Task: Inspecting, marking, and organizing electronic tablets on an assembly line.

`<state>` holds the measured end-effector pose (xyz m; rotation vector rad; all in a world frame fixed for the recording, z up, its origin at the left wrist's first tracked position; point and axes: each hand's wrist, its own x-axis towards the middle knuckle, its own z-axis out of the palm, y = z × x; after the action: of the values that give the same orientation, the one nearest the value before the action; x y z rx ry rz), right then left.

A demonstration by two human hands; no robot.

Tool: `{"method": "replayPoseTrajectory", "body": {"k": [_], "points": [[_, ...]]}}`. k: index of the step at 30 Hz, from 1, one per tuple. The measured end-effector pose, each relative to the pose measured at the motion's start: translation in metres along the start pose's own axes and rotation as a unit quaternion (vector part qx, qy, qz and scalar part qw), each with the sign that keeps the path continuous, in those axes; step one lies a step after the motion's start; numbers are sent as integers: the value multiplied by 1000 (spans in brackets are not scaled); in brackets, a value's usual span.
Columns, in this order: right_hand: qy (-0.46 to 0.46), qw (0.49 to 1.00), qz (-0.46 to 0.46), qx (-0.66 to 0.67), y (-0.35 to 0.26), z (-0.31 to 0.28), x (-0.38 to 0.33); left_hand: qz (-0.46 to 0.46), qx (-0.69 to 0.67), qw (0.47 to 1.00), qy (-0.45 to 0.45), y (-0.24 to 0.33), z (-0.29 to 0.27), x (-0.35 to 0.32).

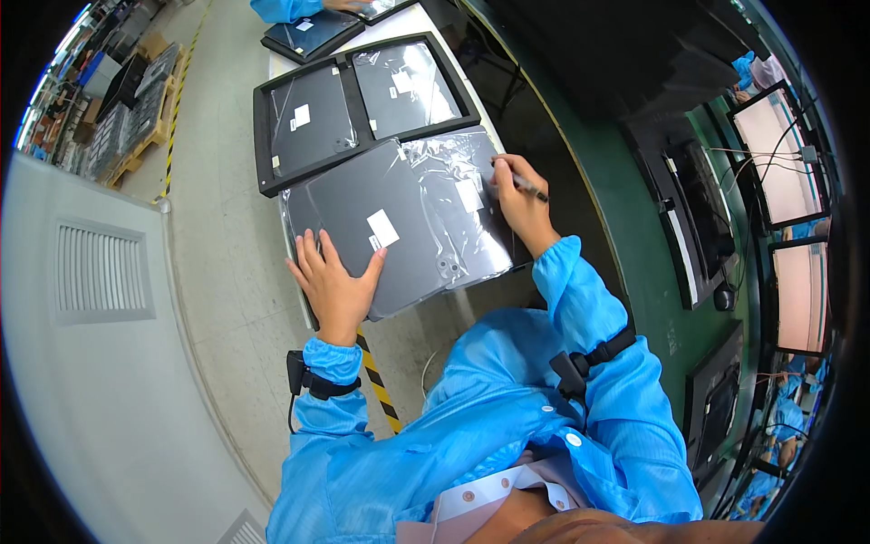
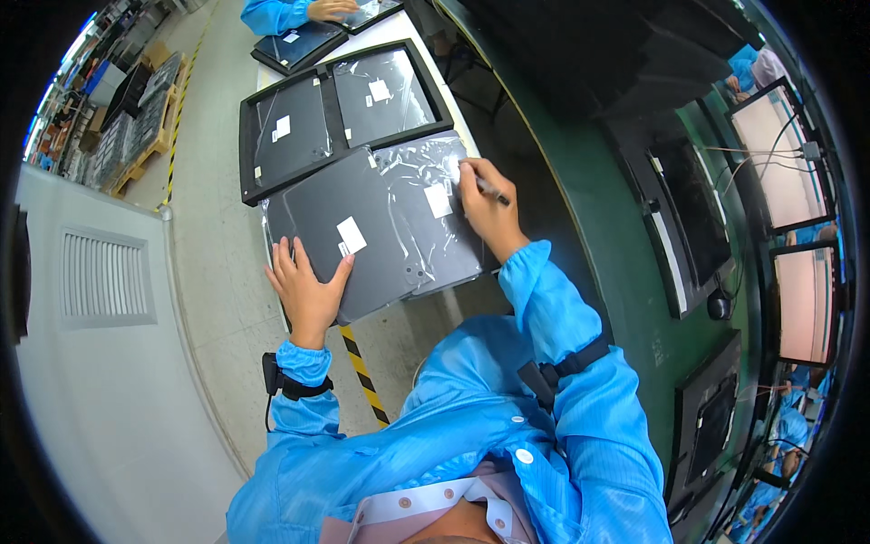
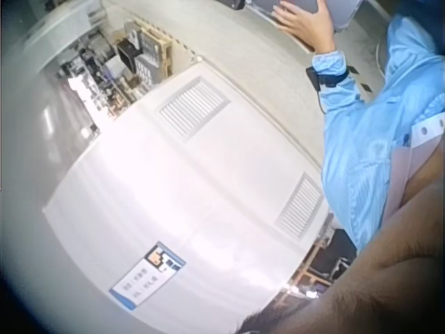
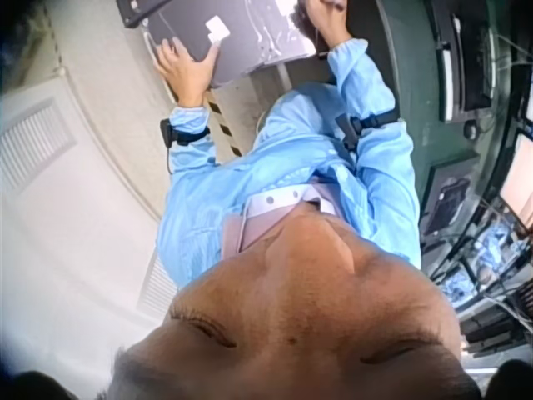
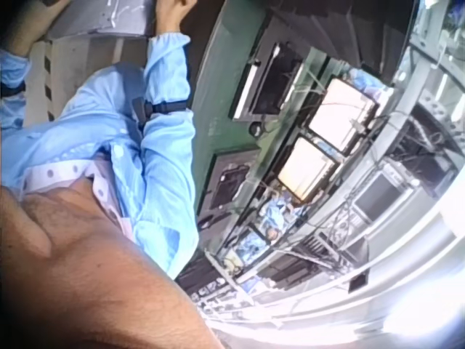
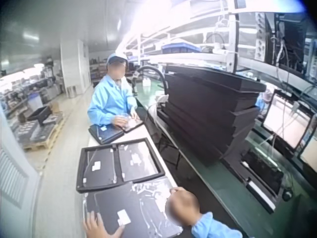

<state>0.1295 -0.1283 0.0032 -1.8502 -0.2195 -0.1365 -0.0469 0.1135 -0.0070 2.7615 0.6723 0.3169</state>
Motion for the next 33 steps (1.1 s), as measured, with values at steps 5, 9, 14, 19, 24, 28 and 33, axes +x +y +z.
{"method": "replayPoseTrajectory", "body": {"k": [5,9,14,19,24,28,33], "points": [[-129,909,-257,-304,-24,26,-51,-18,4,999,-33,-4,4,4],[-151,918,-251,-267,-25,47,-68,-42,-112,993,14,1,10,13],[-150,940,-247,-181,-37,40,-68,-41,-550,830,78,12,-5,3],[-251,958,-2,136,-62,38,-62,-157,-767,621,-25,-44,-36,-10],[-196,979,-43,-29,-65,94,-42,-48,-996,70,-16,-92,-19,-7],[-242,969,12,42,-56,121,-40,-58,-992,108,-34,-91,0,-5],[-191,944,-269,10,-52,142,-67,-64,-981,182,28,-86,-1,-3]]}}
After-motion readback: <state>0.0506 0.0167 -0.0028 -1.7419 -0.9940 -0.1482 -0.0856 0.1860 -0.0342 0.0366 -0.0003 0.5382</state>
